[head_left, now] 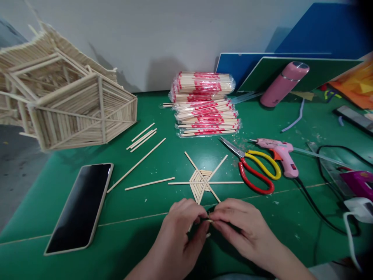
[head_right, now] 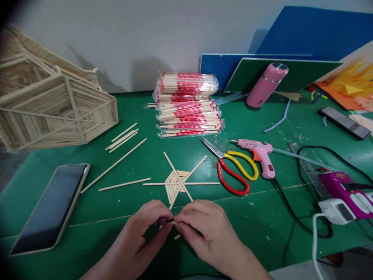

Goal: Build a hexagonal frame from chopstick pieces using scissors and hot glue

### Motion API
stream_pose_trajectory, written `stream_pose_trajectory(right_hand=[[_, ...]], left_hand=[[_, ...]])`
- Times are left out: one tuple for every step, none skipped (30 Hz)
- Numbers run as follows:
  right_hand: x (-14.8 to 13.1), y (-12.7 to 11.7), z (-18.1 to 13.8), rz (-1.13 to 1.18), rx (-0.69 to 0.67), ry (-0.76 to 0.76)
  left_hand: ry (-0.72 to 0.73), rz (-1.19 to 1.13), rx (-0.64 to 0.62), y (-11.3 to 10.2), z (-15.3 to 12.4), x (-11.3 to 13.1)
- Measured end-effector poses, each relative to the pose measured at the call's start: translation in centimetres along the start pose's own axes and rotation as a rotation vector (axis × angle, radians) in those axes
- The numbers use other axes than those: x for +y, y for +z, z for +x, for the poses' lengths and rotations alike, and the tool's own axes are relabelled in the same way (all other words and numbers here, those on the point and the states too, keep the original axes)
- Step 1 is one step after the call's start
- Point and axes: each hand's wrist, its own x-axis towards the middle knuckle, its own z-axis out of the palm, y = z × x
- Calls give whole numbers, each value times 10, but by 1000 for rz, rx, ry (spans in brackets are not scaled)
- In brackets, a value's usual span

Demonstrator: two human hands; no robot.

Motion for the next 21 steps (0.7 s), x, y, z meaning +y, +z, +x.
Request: stream_pose_trajectory(right_hand=[[0,1,0,-7,9,-6],[0,1,0,-13,19,-12],[0,2,0,-17,30,-13],[-1,3,1,-18,38,-13],[-1,3,1,-18,43,-12],[-1,3,2,-16,45,-12],[-1,3,3,-13,52,-9],[-1,2,4,-9,72,1],[-1,0,5,-3,102,23],[-1,-3,5,2,141,58],[0,-5,5,8,184,103],[0,-7,4,14,214,146],[0,-9,3,23,222,179],[0,-10,2,35,203,200],[-1,-10,1,51,164,203],[-1,-8,0,68,118,199],[-1,-6,-1,82,75,194],[-2,-3,-2,90,46,194],[-2,0,-3,91,32,198],[-2,3,-4,85,27,206],[-2,6,-5,75,27,218]], left_hand=[[19,56,-4,1,0,-1],[37,108,-11,1,1,-1],[58,154,-16,0,1,-1],[76,196,-26,-1,2,0],[92,235,-36,-2,2,0],[102,269,-43,-4,3,1],[107,294,-49,-5,3,1],[110,309,-48,-7,4,1],[110,312,-39,-8,4,1],[110,306,-22,-9,4,0],[108,295,2,-9,4,-1],[102,280,25,-8,5,-3],[99,264,44,-7,5,-4],[94,251,59,-6,5,-5],[90,241,64,-4,5,-6],[86,235,63,-2,5,-6],[87,231,56,0,5,-6],[94,229,51,2,5,-5],[102,231,46,4,5,-4],[111,235,45,5,4,-4],[121,241,48,7,4,-3]])
